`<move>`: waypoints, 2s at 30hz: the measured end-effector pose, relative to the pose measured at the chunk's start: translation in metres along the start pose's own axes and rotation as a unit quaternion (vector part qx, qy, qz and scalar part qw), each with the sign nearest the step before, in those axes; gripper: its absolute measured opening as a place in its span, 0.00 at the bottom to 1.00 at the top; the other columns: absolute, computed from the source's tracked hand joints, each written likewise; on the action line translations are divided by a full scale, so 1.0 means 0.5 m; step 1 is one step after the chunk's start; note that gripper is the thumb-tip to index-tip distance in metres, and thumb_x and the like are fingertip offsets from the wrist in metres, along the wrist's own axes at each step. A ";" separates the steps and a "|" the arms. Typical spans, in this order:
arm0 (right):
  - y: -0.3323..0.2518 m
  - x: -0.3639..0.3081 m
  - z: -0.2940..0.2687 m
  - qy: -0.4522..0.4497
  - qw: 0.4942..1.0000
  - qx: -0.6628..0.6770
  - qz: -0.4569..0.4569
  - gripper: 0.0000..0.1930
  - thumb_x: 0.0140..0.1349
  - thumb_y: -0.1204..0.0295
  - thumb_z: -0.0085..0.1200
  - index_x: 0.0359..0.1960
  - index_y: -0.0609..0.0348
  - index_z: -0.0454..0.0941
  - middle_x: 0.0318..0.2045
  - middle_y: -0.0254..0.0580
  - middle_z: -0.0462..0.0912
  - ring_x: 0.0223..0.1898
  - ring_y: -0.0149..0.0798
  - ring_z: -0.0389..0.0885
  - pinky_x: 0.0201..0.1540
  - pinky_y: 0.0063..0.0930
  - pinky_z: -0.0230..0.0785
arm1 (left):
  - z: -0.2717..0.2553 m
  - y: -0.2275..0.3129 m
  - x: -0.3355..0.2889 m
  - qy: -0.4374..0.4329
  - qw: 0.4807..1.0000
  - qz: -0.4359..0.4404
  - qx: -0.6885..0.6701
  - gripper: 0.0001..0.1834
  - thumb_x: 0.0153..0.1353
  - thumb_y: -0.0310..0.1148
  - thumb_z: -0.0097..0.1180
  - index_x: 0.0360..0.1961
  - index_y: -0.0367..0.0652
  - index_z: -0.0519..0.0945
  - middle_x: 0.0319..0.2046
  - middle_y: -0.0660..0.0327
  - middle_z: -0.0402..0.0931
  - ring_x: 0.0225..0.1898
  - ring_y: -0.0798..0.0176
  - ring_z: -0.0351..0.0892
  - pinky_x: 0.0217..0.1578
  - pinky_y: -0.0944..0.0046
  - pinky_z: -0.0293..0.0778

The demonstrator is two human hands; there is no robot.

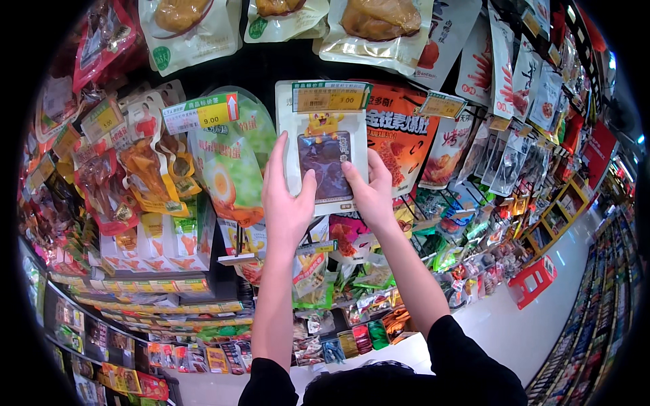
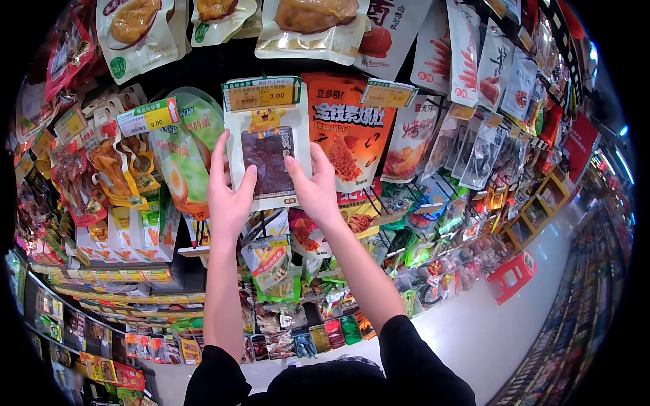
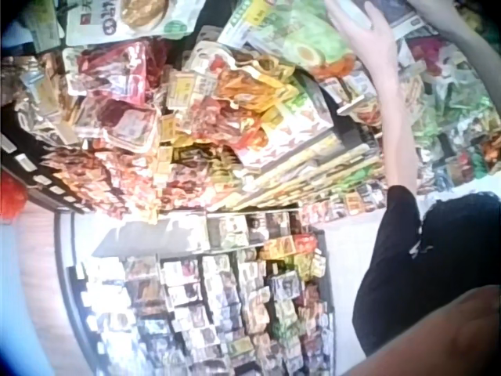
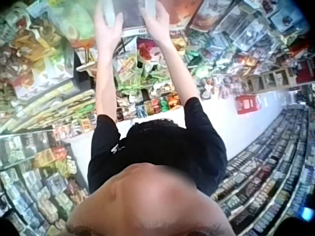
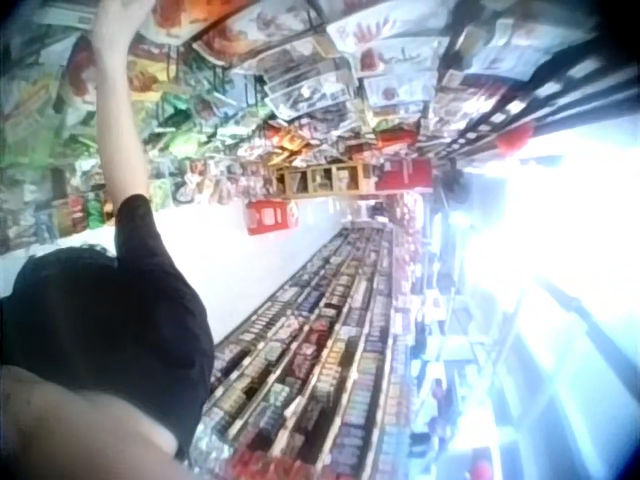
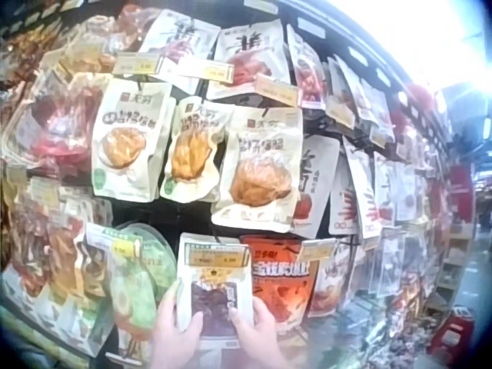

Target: The person picks up packaged food items from a small plastic stool in a store aisle and places them onto a display shelf.

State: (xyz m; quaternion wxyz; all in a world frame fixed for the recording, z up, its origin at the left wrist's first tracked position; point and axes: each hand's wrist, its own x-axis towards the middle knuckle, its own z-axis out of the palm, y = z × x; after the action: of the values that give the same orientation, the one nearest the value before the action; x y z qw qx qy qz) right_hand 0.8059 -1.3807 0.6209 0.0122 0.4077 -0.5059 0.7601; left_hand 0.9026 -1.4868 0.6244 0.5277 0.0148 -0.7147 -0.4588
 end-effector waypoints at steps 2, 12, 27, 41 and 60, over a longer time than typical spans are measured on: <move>0.004 0.017 0.002 0.005 1.000 -0.017 0.005 0.14 0.58 0.76 0.51 0.45 0.67 0.67 0.38 0.40 0.77 0.40 0.27 0.73 0.43 0.21 0.65 | 0.002 0.012 0.005 0.010 0.998 0.018 0.061 0.33 0.53 0.22 0.52 0.61 0.42 0.56 0.50 0.52 0.65 0.49 0.57 0.69 0.50 0.63 0.65; 0.064 0.005 -0.041 0.037 0.971 -0.232 -0.036 0.24 0.53 0.74 0.54 0.51 0.65 0.61 0.36 0.49 0.76 0.33 0.39 0.78 0.37 0.28 0.70 | 0.048 0.029 -0.053 -0.002 0.983 0.015 0.184 0.34 0.52 0.28 0.54 0.61 0.43 0.58 0.60 0.40 0.51 0.61 0.40 0.52 0.59 0.49 0.52; 0.049 -0.714 -0.381 0.028 0.954 -0.235 0.184 0.13 0.52 0.69 0.54 0.38 0.62 0.73 0.32 0.40 0.76 0.34 0.33 0.75 0.37 0.28 0.69 | 0.278 0.109 -0.593 -0.392 0.917 -0.025 -0.071 0.07 0.47 0.27 0.57 0.30 0.42 0.79 0.30 0.59 0.77 0.35 0.55 0.74 0.39 0.60 0.70; -0.114 -0.932 -0.757 0.015 0.937 0.076 0.341 0.20 0.63 0.64 0.47 0.53 0.62 0.63 0.46 0.40 0.68 0.46 0.31 0.68 0.47 0.25 0.65 | 0.634 0.306 -0.783 -0.432 0.651 -0.466 -0.414 0.12 0.53 0.29 0.53 0.36 0.32 0.73 0.32 0.54 0.75 0.29 0.69 0.73 0.31 0.74 0.69; -0.364 -1.131 -1.188 0.544 0.771 -0.192 0.268 0.12 0.60 0.65 0.47 0.42 0.58 0.70 0.42 0.39 0.72 0.47 0.30 0.69 0.49 0.26 0.64 | 1.193 0.578 -1.069 -0.685 0.287 -0.440 -0.505 0.09 0.56 0.24 0.48 0.37 0.31 0.74 0.30 0.54 0.74 0.32 0.64 0.73 0.36 0.68 0.69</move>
State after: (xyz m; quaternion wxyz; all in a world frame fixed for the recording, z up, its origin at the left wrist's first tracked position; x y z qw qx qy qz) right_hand 0.9012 -0.6065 0.3093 0.1598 -0.2370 -0.6387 0.7143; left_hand 0.8150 -0.6677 0.4092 -0.5327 -0.2616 -0.3283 -0.7349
